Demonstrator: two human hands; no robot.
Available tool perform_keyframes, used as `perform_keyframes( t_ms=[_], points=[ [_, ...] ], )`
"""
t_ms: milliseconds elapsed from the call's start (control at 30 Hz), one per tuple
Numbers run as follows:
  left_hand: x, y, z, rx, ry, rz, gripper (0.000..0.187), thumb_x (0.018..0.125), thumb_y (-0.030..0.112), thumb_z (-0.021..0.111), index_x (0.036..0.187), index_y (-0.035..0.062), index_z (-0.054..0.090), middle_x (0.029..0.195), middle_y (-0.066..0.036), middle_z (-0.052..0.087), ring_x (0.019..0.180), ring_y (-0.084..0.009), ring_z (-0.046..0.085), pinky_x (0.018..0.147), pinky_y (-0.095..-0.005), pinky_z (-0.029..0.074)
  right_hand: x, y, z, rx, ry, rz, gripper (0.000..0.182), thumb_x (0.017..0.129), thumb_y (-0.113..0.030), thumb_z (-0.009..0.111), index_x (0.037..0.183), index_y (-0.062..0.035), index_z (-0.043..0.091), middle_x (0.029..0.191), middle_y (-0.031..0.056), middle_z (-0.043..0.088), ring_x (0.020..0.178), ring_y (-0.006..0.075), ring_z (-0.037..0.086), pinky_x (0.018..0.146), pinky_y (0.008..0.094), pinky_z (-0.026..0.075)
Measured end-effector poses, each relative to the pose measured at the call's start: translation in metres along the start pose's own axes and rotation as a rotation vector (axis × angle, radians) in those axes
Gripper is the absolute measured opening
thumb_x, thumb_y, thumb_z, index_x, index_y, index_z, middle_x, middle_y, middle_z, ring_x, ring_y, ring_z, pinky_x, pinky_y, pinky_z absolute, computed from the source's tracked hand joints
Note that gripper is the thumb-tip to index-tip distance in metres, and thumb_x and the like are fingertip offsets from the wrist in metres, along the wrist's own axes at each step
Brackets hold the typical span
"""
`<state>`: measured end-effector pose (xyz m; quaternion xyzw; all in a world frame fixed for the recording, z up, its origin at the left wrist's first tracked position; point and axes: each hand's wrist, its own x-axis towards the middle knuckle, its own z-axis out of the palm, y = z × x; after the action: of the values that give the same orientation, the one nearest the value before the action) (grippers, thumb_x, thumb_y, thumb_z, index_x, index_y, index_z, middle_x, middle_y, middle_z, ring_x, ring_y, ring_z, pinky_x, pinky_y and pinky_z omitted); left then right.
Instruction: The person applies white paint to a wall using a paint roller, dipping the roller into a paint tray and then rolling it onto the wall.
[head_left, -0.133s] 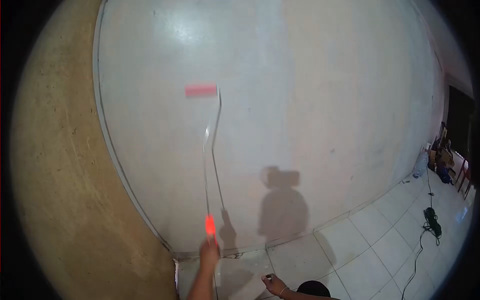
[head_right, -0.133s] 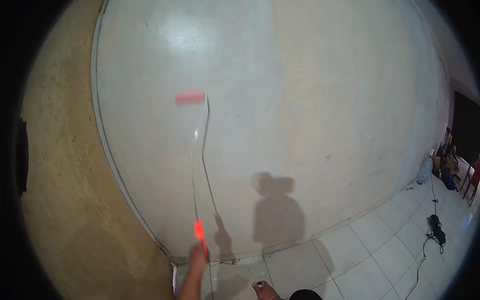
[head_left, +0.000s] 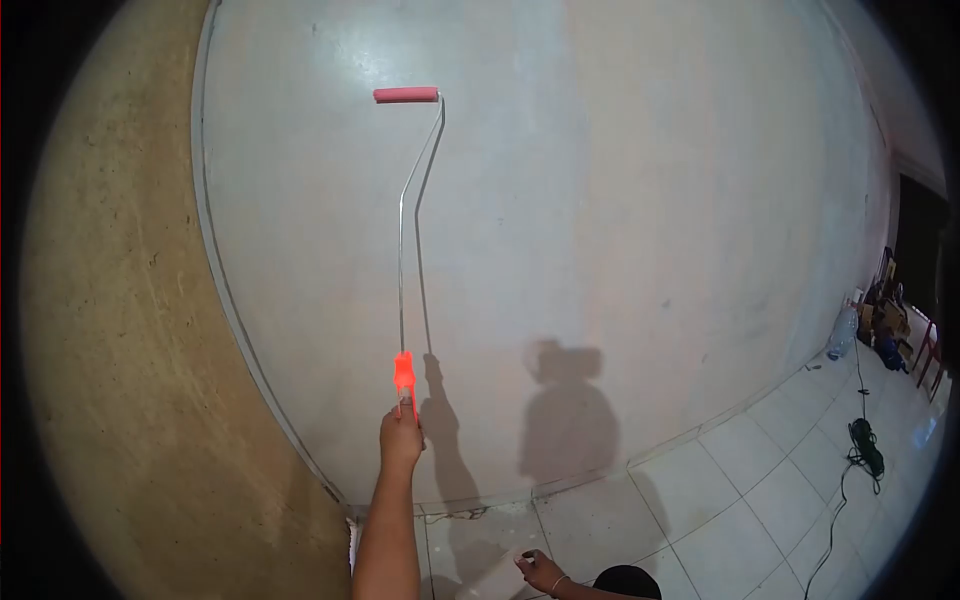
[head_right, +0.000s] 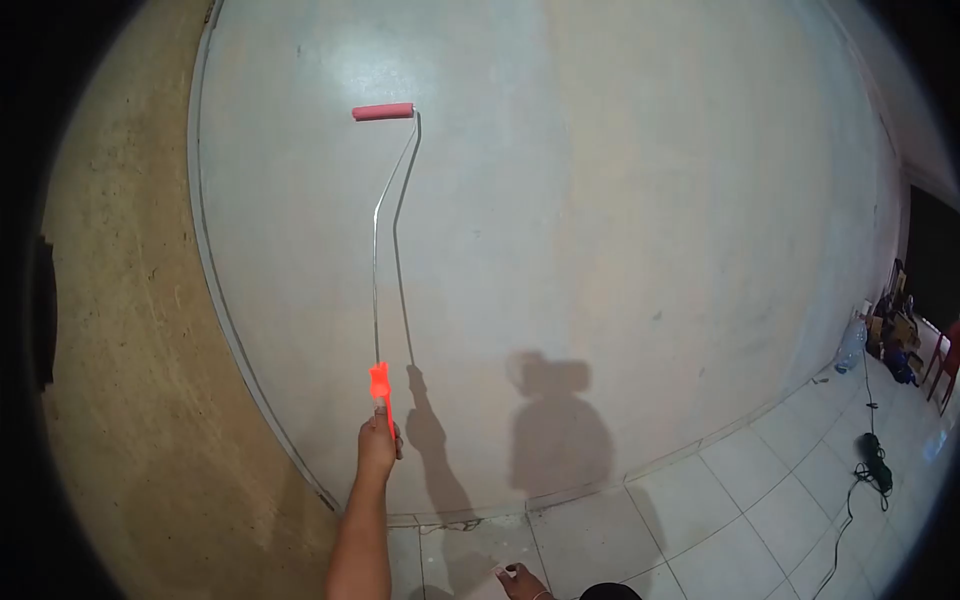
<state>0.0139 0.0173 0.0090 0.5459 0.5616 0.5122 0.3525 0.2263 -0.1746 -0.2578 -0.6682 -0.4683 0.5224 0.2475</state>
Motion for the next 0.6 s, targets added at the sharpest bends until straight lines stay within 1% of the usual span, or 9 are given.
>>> perform_keyframes(
  t_ms=[67,100,133,200,233,300,367,467,600],
  points=[
    [0.0,-0.064,0.013,0.074,0.023,-0.053,0.071,0.097,0.058,0.027,0.059,0.0039,0.051,0.048,-0.01,0.047,0.05,-0.0296,0.053,0.051,-0.0458,0.04,-0.006,0.025,0.009,0.018,-0.017,-0.044,0.067,0.091,-0.055,0.05,0.136,-0.0065,0.042,0.125,0.0264,0.055,0.116,0.0383,0.054,0.099,0.0445,0.041],
    [-0.03,-0.117,0.023,0.284,0.036,0.184,0.053,0.098,0.044,0.036,0.07,0.0026,0.055,0.059,-0.016,0.056,0.056,-0.0345,0.056,0.053,-0.0494,0.042,-0.012,0.027,0.012,0.024,0.003,-0.035,0.067,0.091,-0.054,0.049,0.135,-0.003,0.042,0.121,0.0264,0.057,0.11,0.0371,0.056,0.095,0.0452,0.043],
    [-0.06,-0.205,0.037,0.667,0.087,0.399,0.027,0.093,0.025,0.046,0.1,0.001,0.056,0.079,-0.022,0.062,0.066,-0.0397,0.06,0.058,-0.0522,0.046,-0.02,0.028,0.018,0.034,0.02,-0.026,0.067,0.092,-0.053,0.048,0.133,0.0004,0.042,0.118,0.0264,0.058,0.105,0.0359,0.059,0.09,0.0459,0.046],
    [-0.173,-0.303,0.045,0.714,-0.153,0.173,0.054,0.085,0.013,0.052,0.135,0.0008,0.035,0.084,-0.024,0.063,0.069,-0.0422,0.061,0.061,-0.0524,0.049,-0.035,0.036,0.021,0.017,0.027,-0.007,0.068,0.093,-0.053,0.047,0.132,0.002,0.042,0.116,0.0259,0.059,0.101,0.035,0.06,0.089,0.0456,0.046],
    [-0.218,-0.324,0.053,0.712,-0.223,-0.08,0.051,0.086,0.016,0.052,0.133,0.0036,0.037,0.073,-0.021,0.063,0.063,-0.0406,0.061,0.059,-0.0514,0.049,-0.036,0.044,0.02,0.003,0.05,0.015,0.069,0.093,-0.053,0.047,0.132,0.0037,0.042,0.113,0.0253,0.06,0.097,0.0341,0.061,0.087,0.0453,0.047],
    [-0.267,-0.397,0.038,0.354,-0.293,-0.037,0.078,0.086,0.075,0.032,0.143,0.0216,0.042,0.054,-0.01,0.048,0.049,-0.021,0.048,0.046,-0.0383,0.039,-0.021,0.07,0.021,-0.012,0.043,0.006,0.07,0.093,-0.054,0.048,0.131,0.0048,0.042,0.109,0.0235,0.061,0.091,0.0318,0.062,0.083,0.0432,0.048],
    [-0.242,-0.374,0.04,0.77,-0.242,-0.134,0.033,0.091,0.028,0.049,0.116,0.006,0.054,0.065,-0.018,0.061,0.057,-0.0376,0.06,0.056,-0.0494,0.047,-0.027,0.049,0.02,0.159,-0.034,0.115,0.07,0.092,-0.054,0.049,0.131,0.0049,0.042,0.104,0.0215,0.062,0.087,0.0292,0.062,0.079,0.0415,0.049],
    [-0.137,-0.256,-0.003,0.566,0.126,0.103,0.059,0.098,0.049,0.034,0.068,0.0049,0.058,0.057,-0.01,0.056,0.057,-0.026,0.058,0.059,-0.047,0.043,0.005,0.078,0.046,0.244,-0.073,0.042,0.069,0.092,-0.052,0.05,0.131,0.0044,0.042,0.101,0.021,0.062,0.084,0.0286,0.062,0.076,0.0406,0.049],
    [-0.062,-0.056,-0.037,0.047,0.065,-0.176,0.053,0.098,0.037,0.034,0.069,-0.001,0.057,0.057,-0.019,0.055,0.055,-0.0352,0.057,0.05,-0.0457,0.042,0.001,0.082,0.068,0.044,-0.067,0.004,0.069,0.092,-0.053,0.049,0.133,0.0014,0.041,0.101,0.0212,0.063,0.085,0.0289,0.061,0.077,0.0421,0.049]
  ],
)
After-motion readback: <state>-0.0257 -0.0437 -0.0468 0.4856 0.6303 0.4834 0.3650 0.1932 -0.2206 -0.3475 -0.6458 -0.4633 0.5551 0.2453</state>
